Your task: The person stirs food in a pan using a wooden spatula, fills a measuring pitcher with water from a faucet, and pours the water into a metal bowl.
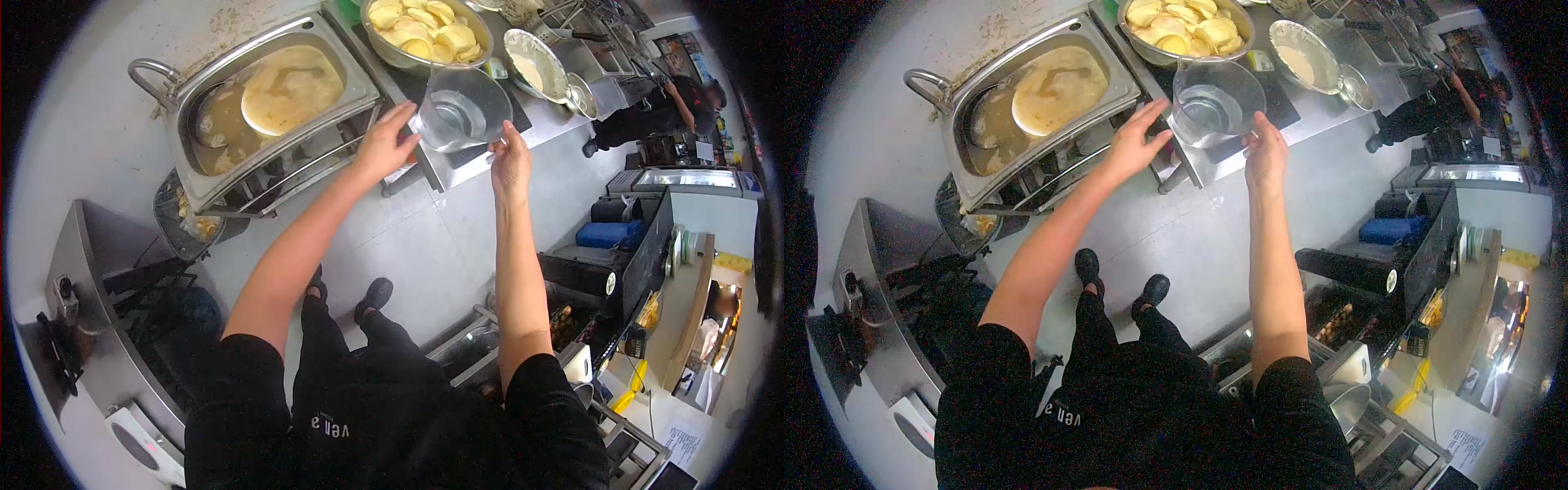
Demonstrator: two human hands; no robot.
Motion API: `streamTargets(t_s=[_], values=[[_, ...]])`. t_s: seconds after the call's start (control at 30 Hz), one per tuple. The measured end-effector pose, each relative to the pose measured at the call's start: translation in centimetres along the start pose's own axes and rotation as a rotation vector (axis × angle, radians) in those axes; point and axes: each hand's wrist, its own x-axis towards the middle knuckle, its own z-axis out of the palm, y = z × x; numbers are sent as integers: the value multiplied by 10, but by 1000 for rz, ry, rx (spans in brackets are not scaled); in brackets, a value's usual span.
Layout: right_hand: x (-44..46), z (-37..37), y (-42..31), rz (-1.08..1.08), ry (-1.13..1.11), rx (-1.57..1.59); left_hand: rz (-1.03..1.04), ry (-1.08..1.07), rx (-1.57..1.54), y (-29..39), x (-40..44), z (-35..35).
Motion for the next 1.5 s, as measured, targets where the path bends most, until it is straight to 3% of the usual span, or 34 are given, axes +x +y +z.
streamTargets(t_s=[0.43, 0.77, 1.03, 1.13, 1.3, 1.37, 1.5], values=[[25, -35, 13, 16, -26, 10, -231, -3, -223, 5, -8, 56], [35, -57, 10, 74, -242, -142, -299, 57, -241, -2, -27, 73], [25, -82, 21, 68, -149, -259, -369, -22, -326, -5, -30, 64], [13, -72, 26, 32, -109, -290, -287, 2, -78, -7, -28, 71], [-3, -61, 30, 75, -135, -231, -269, 21, -60, -7, -29, 69], [-4, -59, 34, 80, -124, -227, -384, -77, 21, 0, -26, 65], [-5, -57, 40, 82, -107, -212, -412, -99, 24, 3, -27, 63]])
